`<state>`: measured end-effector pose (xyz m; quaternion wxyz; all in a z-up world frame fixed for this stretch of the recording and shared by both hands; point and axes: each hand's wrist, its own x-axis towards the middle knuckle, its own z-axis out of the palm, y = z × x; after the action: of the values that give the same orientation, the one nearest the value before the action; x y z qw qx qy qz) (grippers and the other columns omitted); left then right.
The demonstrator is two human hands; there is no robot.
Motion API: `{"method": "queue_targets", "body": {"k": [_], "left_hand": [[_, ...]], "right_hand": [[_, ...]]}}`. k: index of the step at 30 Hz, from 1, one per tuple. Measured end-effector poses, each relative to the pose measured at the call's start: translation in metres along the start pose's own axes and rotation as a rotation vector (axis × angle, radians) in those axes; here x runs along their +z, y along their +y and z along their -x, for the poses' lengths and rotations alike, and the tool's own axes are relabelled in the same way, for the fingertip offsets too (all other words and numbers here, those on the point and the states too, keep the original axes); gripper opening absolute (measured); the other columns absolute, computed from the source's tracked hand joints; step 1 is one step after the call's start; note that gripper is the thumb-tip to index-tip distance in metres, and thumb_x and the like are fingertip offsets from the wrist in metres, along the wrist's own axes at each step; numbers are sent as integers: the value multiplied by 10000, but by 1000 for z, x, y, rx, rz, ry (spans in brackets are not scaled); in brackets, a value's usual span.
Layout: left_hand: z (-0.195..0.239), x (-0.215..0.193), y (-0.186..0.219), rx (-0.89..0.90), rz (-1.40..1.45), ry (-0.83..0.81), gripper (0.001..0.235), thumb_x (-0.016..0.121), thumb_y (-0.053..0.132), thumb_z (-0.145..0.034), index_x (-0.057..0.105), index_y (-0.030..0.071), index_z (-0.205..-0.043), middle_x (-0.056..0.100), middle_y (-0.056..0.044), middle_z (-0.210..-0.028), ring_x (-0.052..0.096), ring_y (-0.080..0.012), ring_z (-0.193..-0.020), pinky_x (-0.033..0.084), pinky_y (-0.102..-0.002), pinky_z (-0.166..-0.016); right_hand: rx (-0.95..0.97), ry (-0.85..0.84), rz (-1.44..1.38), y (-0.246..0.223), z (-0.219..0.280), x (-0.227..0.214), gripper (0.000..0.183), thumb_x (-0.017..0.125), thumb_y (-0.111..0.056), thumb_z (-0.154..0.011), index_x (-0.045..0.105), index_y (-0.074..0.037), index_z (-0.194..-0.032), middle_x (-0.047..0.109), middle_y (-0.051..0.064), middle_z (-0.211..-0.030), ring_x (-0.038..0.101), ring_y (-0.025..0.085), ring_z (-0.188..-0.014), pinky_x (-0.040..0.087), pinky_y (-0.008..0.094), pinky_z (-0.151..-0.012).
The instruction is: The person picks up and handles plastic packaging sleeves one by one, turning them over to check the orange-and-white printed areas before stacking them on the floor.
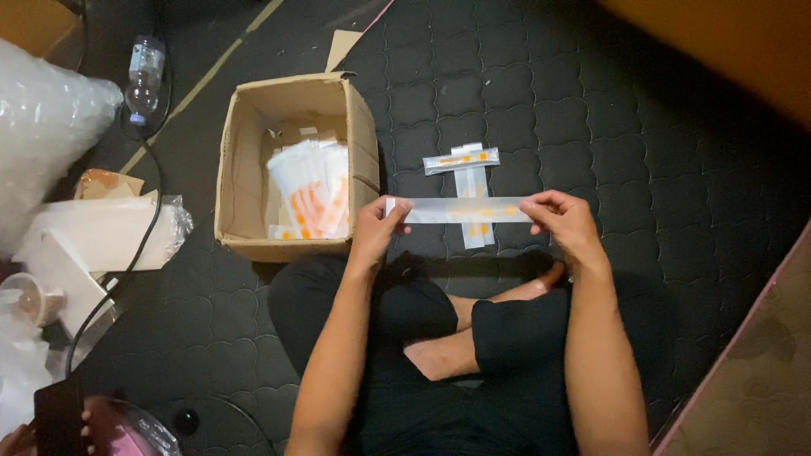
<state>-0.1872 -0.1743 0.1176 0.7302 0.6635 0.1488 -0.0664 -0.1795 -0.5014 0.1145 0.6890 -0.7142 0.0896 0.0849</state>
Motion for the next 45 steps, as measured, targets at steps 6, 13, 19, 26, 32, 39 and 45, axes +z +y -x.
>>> {"method": "queue_targets", "body": {"k": [6, 13, 19, 26, 32, 39, 45], "left_hand": [[-13, 0, -22, -26, -57, -43, 181, 726, 154, -935, 771, 0, -1019, 672, -150, -743, 711, -225, -595, 574, -297, -556], [-14, 8, -29, 14, -91, -70, 146, 716, 137, -910, 777, 32, -992, 658, -110, -663, 677, -157, -568, 505, -226, -511], [-17, 6, -30, -33, -143, -86, 175, 724, 197, -917, 784, 48, -987, 643, -91, -567, 588, -107, -491, 402, -206, -457], [-8, 15, -22, -88, -97, -191, 199, 682, 150, -923, 732, 7, -1053, 705, -142, -662, 687, -149, -553, 424, -177, -489], [-7, 23, -25, -48, -98, -212, 178, 677, 174, -957, 719, 31, -1055, 746, -186, -724, 733, -188, -600, 426, -176, -504], [3, 39, -34, -35, -65, -300, 172, 686, 112, -927, 728, 8, -1057, 733, -198, -705, 713, -194, -570, 497, -213, -549], [-14, 25, -42, -15, -152, -250, 165, 665, 83, -922, 729, 4, -1051, 723, -181, -682, 697, -197, -543, 521, -253, -565]], "right_hand": [[-6, 62, 8, -5, 8, 1, 211, 808, -154, -906, 750, -38, -1073, 696, 98, -788, 652, 113, -557, 504, 186, -535], [20, 150, 19, 20, -6, -9, 194, 816, -220, -928, 756, -105, -1072, 677, 68, -771, 655, 116, -565, 488, 175, -524], [55, 194, 53, 14, -1, -4, 155, 799, -225, -930, 767, -108, -1027, 640, 45, -728, 611, 82, -566, 449, 167, -504], [103, 273, -106, 37, -14, 9, 156, 753, -258, -956, 744, -138, -1056, 643, 25, -787, 628, 89, -568, 504, 157, -491], [212, 200, -641, 56, -3, 74, 160, 795, -186, -910, 676, -92, -960, 644, 20, -764, 654, 146, -551, 544, 225, -484], [243, 100, -590, 115, -3, 119, 210, 855, -140, -867, 681, -22, -857, 628, 108, -593, 626, 190, -455, 548, 291, -470], [201, 225, -597, 87, -6, 98, 157, 795, -130, -915, 736, 10, -955, 681, 76, -702, 642, 136, -539, 573, 270, -526]]}}
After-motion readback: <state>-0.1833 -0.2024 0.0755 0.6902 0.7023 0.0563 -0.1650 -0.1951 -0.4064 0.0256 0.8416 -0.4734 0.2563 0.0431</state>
